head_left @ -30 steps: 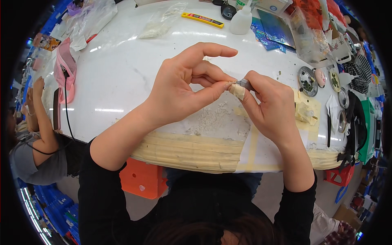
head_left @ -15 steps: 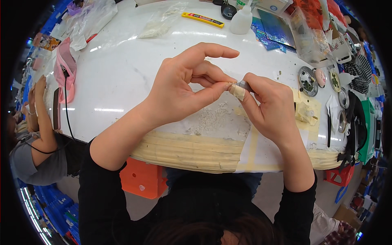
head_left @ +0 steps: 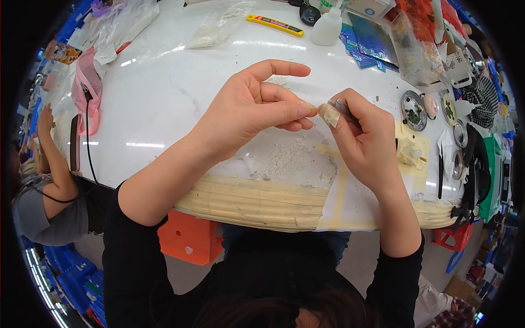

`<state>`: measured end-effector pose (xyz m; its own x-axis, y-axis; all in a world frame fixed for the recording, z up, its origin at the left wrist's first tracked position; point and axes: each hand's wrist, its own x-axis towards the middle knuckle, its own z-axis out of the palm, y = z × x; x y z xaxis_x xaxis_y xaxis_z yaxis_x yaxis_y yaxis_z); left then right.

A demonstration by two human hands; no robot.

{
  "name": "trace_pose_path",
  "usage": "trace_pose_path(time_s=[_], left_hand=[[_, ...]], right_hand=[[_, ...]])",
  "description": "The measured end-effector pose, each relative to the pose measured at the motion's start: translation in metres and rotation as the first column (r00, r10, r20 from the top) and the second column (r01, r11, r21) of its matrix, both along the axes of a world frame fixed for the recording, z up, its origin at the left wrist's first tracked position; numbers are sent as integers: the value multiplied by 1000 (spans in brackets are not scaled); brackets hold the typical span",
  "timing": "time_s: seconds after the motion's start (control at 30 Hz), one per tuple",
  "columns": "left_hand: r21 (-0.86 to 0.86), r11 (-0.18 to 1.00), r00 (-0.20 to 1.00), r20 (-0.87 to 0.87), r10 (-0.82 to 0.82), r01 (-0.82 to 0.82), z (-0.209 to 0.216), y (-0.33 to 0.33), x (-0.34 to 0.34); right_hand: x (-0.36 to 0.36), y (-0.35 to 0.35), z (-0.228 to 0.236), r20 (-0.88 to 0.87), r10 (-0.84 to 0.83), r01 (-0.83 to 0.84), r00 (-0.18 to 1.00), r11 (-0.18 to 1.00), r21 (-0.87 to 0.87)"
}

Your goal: Refining and cleaning small plastic toy parts using a handheld tool.

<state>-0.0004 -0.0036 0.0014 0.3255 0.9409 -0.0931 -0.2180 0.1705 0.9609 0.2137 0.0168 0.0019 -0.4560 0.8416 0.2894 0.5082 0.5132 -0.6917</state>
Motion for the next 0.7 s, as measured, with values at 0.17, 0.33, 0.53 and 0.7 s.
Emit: trace_pose_path(time_s=[0.17, 0.33, 0.53, 0.7], left_hand=[[15, 999, 999, -26, 29, -28, 2, -2, 2], [59, 998, 999, -54, 6, -3, 4, -4, 3], [89, 995, 997, -65, -41, 47, 3, -7, 5], [26, 998, 998, -40, -49, 50, 5, -6, 4]], right_hand=[[-4, -2, 3, -273, -4, -74, 962, 960, -272], [1, 0, -4, -305, 51, -153, 951, 934, -323], [1, 1, -6, -386, 61, -209, 920, 911, -355], [0, 1, -5, -391, 53, -213, 919, 901, -379]])
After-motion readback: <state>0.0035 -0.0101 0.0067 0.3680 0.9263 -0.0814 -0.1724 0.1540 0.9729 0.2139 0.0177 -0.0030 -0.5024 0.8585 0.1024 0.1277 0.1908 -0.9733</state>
